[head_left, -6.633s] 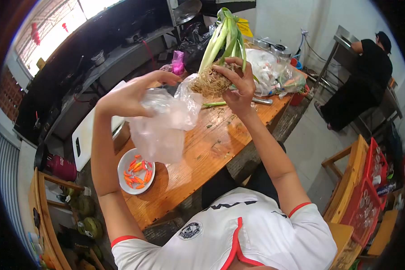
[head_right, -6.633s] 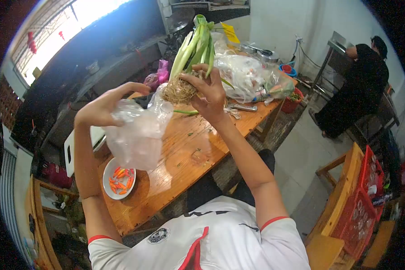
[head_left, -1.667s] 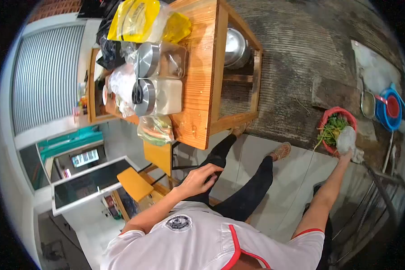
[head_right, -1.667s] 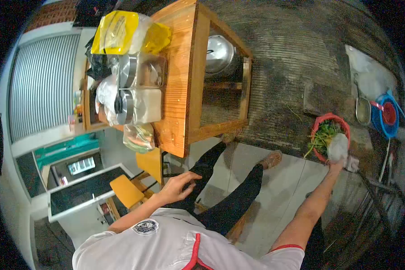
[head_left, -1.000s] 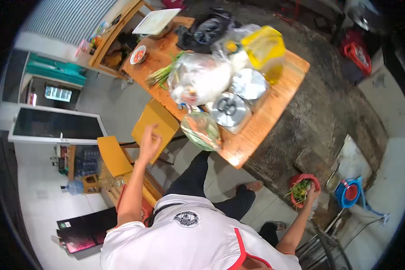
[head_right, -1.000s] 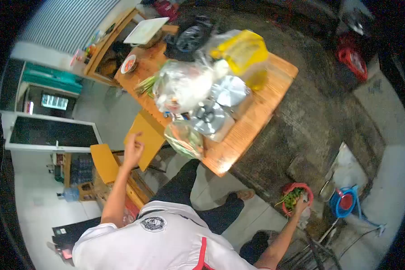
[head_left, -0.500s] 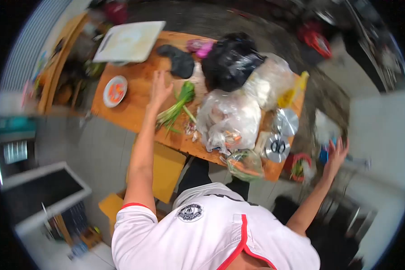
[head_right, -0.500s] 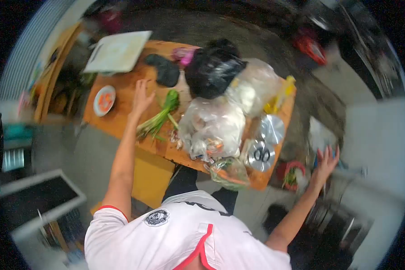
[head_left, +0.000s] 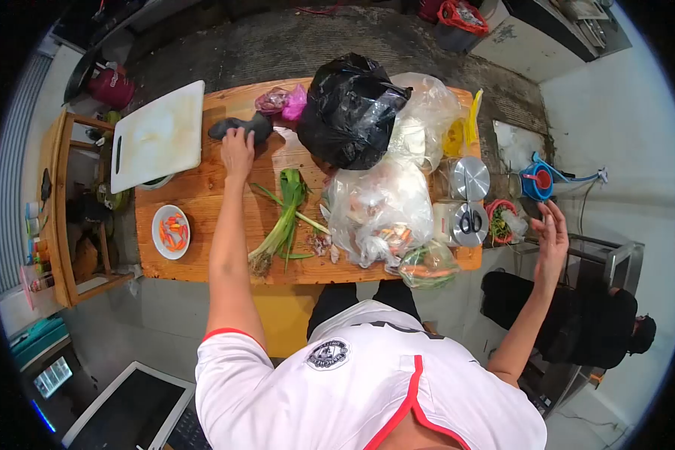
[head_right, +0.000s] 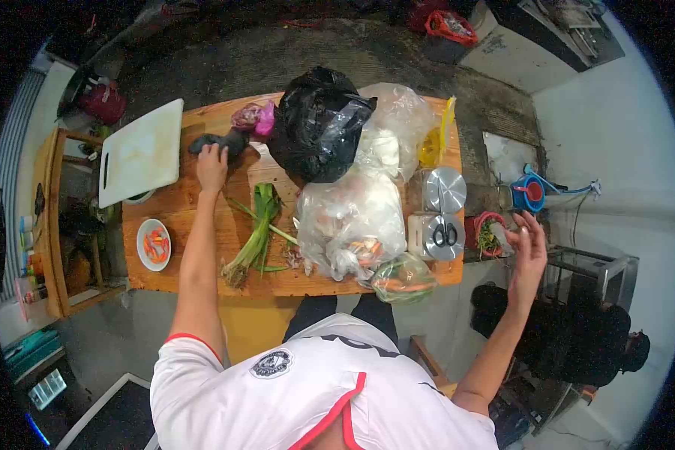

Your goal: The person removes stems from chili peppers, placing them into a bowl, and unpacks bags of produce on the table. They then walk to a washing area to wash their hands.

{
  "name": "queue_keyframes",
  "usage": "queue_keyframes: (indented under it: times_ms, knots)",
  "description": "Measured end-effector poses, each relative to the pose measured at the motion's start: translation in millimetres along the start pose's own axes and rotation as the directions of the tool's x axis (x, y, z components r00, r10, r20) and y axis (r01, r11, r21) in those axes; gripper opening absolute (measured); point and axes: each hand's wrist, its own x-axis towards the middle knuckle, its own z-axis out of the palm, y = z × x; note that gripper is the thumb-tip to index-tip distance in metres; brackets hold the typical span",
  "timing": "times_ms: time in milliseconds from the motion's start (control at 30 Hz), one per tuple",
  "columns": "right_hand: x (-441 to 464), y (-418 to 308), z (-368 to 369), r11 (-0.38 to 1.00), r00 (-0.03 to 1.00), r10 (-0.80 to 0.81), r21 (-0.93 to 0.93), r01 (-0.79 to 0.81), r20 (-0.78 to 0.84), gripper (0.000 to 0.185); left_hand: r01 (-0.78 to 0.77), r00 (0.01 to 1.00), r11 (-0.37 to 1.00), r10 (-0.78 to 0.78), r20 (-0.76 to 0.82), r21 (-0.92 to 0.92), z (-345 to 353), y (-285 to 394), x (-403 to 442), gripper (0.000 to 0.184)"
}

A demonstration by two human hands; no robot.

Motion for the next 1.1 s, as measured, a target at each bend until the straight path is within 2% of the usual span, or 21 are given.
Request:
queue_keyframes:
  times_ms: [33, 100, 200, 233, 267, 333, 367, 400, 433, 467, 533, 567, 600, 667, 700, 733, 767, 800, 900, 1067, 1100]
  knots:
    - [-4.7, -16.2, 28.9, 1.000, 1.000, 0.007, -0.021, -0.006, 0.007, 0.035, 0.055, 0.997, 0.994, -0.060, -0.056, -0.093, -29.2, 8.0, -1.9, 0.024]
    - [-6.6, -28.6, 75.4, 0.999, 0.981, -0.035, 0.008, 0.034, 0.190, 0.032, 0.113, 0.977, 0.947, -0.161, -0.140, -0.300, -88.6, 16.5, -12.8, 0.030]
    - [-9.9, -26.7, 158.2, 0.990, 0.815, -0.088, 0.139, 0.009, 0.573, 0.033, 0.138, 0.946, 0.841, -0.268, -0.181, -0.522, -177.3, 27.8, -55.3, 0.041]
    - [-15.0, -23.6, 188.7, 0.981, 0.718, -0.123, 0.194, -0.017, 0.685, 0.032, 0.231, 0.924, 0.643, -0.379, -0.042, -0.730, -192.7, 27.2, -74.0, 0.045]
    - [-23.5, -20.3, 217.4, 0.973, 0.599, -0.127, 0.218, -0.081, 0.791, 0.034, 0.466, 0.797, 0.377, -0.572, 0.194, -0.800, -230.3, 63.7, -90.6, 0.048]
    - [-52.8, -18.6, 272.0, 0.978, 0.423, -0.066, 0.142, -0.151, 0.904, 0.043, 0.448, 0.673, -0.074, -0.627, 0.391, -0.891, -234.1, 65.4, -135.7, 0.049]
    - [-69.8, -7.3, 297.9, 0.975, 0.358, -0.089, 0.154, -0.158, 0.930, 0.055, 0.473, 0.667, -0.185, -0.563, 0.487, -0.861, -240.5, 76.0, -157.9, 0.048]
    - [-89.9, 0.0, 320.6, 0.977, 0.362, -0.057, 0.126, -0.170, 0.930, 0.064, 0.505, 0.657, -0.294, -0.479, 0.582, -0.811, -245.4, 87.6, -179.9, 0.048]
    - [-106.8, 3.0, 337.2, 0.978, 0.368, -0.022, 0.096, -0.184, 0.930, 0.073, 0.425, 0.729, -0.465, -0.332, 0.598, -0.776, -236.0, 87.8, -207.4, 0.047]
    - [-120.4, 1.2, 347.2, 0.938, 0.364, -0.023, 0.146, -0.314, 0.931, 0.077, 0.350, 0.796, -0.627, -0.191, 0.574, -0.695, -221.4, 83.8, -232.4, 0.046]
    - [-140.8, -3.6, 362.2, 0.803, 0.339, -0.054, 0.242, -0.545, 0.939, 0.085, 0.334, 0.800, -0.659, -0.180, 0.573, -0.674, -213.1, 89.8, -255.3, 0.049]
    - [-143.4, -4.2, 362.9, 0.798, 0.333, -0.059, 0.245, -0.551, 0.941, 0.086, 0.317, 0.802, -0.674, -0.185, 0.568, -0.667, -210.2, 89.7, -265.4, 0.050]
    - [-144.7, -4.2, 360.8, 0.796, 0.322, -0.063, 0.242, -0.555, 0.945, 0.087, 0.292, 0.877, -0.569, -0.162, 0.453, -0.769, -201.9, 86.5, -278.4, 0.051]
    - [-150.3, 2.2, 361.2, 0.759, 0.254, -0.049, 0.201, -0.619, 0.966, 0.088, 0.250, 0.926, -0.449, -0.147, 0.347, -0.858, -186.8, 87.5, -294.6, 0.051]
    - [-153.8, 3.8, 357.7, 0.936, 0.251, -0.125, 0.199, -0.292, 0.960, 0.088, 0.264, 0.917, -0.446, -0.160, 0.366, -0.855, -177.8, 89.9, -300.2, 0.051]
    - [-157.2, 5.4, 351.1, 0.981, 0.226, -0.189, 0.176, 0.078, 0.956, 0.088, 0.283, 0.906, -0.452, -0.163, 0.391, -0.846, -168.7, 92.6, -304.0, 0.051]
    - [-160.8, 7.3, 344.9, 0.891, 0.184, -0.230, 0.131, 0.435, 0.956, 0.088, 0.309, 0.893, -0.469, -0.157, 0.422, -0.827, -160.9, 94.4, -307.1, 0.051]
    - [-163.2, 9.8, 343.3, 0.801, 0.191, -0.368, 0.206, 0.562, 0.910, 0.084, 0.342, 0.877, -0.482, -0.146, 0.458, -0.807, -157.7, 97.1, -307.2, 0.051]
    - [-165.1, 16.5, 339.1, 0.666, 0.194, -0.453, 0.185, 0.722, 0.870, 0.083, 0.414, 0.823, -0.513, -0.142, 0.550, -0.752, -153.1, 100.3, -310.9, 0.052]
    - [-182.6, 30.8, 338.2, 0.690, 0.276, -0.414, 0.102, 0.716, 0.867, 0.080, 0.485, 0.711, -0.540, -0.214, 0.670, -0.688, -158.9, 103.3, -323.9, 0.053]
    - [-187.5, 30.9, 338.6, 0.717, 0.249, -0.447, 0.178, 0.674, 0.859, 0.077, 0.486, 0.694, -0.537, -0.243, 0.677, -0.690, -159.8, 100.2, -326.3, 0.053]
